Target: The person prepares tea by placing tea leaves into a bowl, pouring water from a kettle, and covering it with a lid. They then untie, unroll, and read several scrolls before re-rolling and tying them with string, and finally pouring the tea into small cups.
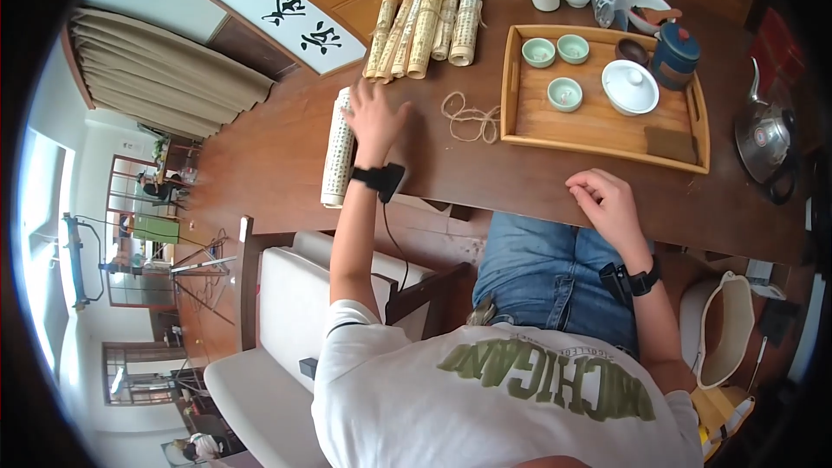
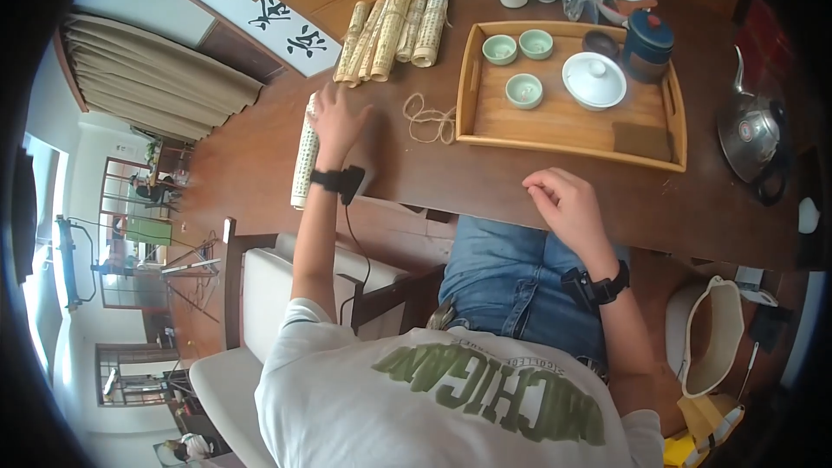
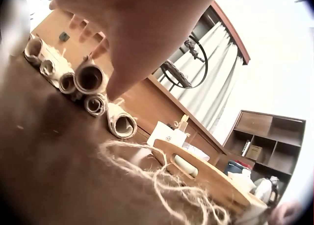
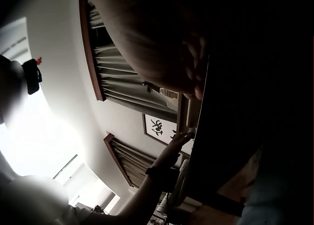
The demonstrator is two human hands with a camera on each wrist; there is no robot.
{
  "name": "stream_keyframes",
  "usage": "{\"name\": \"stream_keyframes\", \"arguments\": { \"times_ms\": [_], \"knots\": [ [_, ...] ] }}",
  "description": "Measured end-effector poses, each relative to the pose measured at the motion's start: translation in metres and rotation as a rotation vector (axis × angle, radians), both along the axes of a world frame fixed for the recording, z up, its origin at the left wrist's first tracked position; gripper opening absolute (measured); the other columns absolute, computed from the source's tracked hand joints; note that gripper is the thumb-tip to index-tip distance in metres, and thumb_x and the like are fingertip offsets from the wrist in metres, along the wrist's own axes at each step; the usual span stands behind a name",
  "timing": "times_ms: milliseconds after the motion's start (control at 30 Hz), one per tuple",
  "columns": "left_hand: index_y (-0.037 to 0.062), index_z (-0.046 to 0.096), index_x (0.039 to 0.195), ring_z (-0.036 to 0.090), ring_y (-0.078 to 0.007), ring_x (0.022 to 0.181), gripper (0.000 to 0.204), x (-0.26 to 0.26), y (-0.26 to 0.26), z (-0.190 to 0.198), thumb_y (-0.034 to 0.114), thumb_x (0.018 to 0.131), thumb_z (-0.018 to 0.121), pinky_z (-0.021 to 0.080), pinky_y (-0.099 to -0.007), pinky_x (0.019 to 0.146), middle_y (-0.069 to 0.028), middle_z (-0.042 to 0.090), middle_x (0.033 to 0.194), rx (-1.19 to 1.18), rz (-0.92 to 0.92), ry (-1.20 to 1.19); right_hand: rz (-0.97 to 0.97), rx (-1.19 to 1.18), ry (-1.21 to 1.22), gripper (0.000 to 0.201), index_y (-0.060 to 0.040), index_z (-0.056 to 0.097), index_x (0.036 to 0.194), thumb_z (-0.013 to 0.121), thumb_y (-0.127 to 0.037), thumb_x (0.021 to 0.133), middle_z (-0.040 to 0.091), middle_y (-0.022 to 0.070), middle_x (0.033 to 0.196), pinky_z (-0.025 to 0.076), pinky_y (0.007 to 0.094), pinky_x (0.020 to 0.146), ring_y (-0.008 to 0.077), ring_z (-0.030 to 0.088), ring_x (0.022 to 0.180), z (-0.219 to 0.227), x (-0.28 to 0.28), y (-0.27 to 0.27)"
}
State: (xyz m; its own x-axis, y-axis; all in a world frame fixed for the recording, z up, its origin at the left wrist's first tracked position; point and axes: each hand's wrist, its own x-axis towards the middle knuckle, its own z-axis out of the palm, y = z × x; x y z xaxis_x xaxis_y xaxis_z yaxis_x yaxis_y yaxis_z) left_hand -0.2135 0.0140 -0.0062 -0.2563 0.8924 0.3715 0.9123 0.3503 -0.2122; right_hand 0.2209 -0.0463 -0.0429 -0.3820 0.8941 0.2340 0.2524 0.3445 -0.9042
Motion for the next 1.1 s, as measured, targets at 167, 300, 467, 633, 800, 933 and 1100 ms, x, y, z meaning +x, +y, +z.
{"name": "stream_keyframes", "arguments": {
  "times_ms": [167,300,467,633,800,933,1100],
  "knots": [
    [0.0054,0.052,0.140,0.049,-0.0413,0.134,0.075,-0.051,-0.076,0.001,0.040,0.079,0.082,0.045,-0.0618,0.102,-0.0196,0.052,0.144,0.045,0.212,-0.021,-0.017,0.031,0.011,0.008,-0.0022,0.072,0.100,0.068,-0.003,0.093,0.070,0.0071,0.088,0.050,0.0278,0.061,0.0146,0.063,0.066,-0.001,-0.001,0.000],
    [0.0017,0.057,0.123,0.063,-0.0430,0.111,0.058,-0.084,-0.108,-0.010,0.031,0.078,0.079,0.056,-0.0545,0.088,-0.0216,0.061,0.123,-0.045,0.303,-0.218,-0.032,0.001,-0.002,0.008,-0.0022,0.073,0.100,0.069,-0.004,0.093,0.071,0.0067,0.089,0.050,0.0269,0.061,0.0134,0.064,0.068,-0.004,-0.002,0.000],
    [-0.0018,0.057,0.113,0.066,-0.0433,0.104,0.050,-0.096,-0.117,-0.023,0.027,0.077,0.077,0.057,-0.0527,0.087,-0.0232,0.065,0.112,-0.006,0.270,-0.286,-0.037,0.008,-0.001,0.009,-0.0023,0.074,0.101,0.069,-0.003,0.093,0.072,0.0065,0.090,0.051,0.0264,0.062,0.0124,0.065,0.071,-0.005,-0.002,0.001],
    [-0.0042,0.056,0.124,0.069,-0.0336,0.100,0.053,-0.089,-0.121,-0.021,0.022,0.082,0.074,0.057,-0.0423,0.089,-0.0220,0.068,0.115,0.158,0.045,-0.810,-0.026,-0.018,-0.008,0.009,-0.0021,0.074,0.101,0.069,-0.003,0.093,0.072,0.0068,0.091,0.051,0.0265,0.063,0.0120,0.065,0.071,-0.005,-0.001,0.001],
    [-0.0034,0.053,0.135,0.070,-0.0229,0.100,0.055,0.006,-0.143,0.021,0.016,0.087,0.071,0.058,-0.0354,0.088,-0.0178,0.069,0.122,0.371,-0.286,-1.882,-0.023,-0.035,-0.016,0.009,-0.0019,0.074,0.102,0.069,-0.004,0.093,0.072,0.0067,0.090,0.051,0.0262,0.064,0.0116,0.066,0.072,-0.002,-0.001,0.001],
    [-0.0043,0.053,0.134,0.068,-0.0204,0.099,0.061,0.082,-0.148,0.001,0.020,0.083,0.074,0.057,-0.0353,0.087,-0.0155,0.067,0.121,0.280,-0.520,-2.028,-0.010,-0.067,-0.005,0.010,-0.0011,0.074,0.103,0.069,-0.005,0.095,0.073,0.0063,0.089,0.052,0.0257,0.065,0.0112,0.066,0.072,-0.003,-0.001,0.002],
    [0.0004,0.051,0.133,0.067,-0.0235,0.098,0.062,0.194,-0.138,-0.026,0.009,0.079,0.080,0.057,-0.0372,0.087,-0.0161,0.065,0.124,0.059,-0.580,-2.241,0.056,-0.224,0.180,0.022,-0.0006,0.073,0.113,0.064,-0.019,0.104,0.073,0.0047,0.091,0.052,0.0250,0.066,0.0097,0.064,0.071,-0.009,0.004,0.007]
  ]
}}
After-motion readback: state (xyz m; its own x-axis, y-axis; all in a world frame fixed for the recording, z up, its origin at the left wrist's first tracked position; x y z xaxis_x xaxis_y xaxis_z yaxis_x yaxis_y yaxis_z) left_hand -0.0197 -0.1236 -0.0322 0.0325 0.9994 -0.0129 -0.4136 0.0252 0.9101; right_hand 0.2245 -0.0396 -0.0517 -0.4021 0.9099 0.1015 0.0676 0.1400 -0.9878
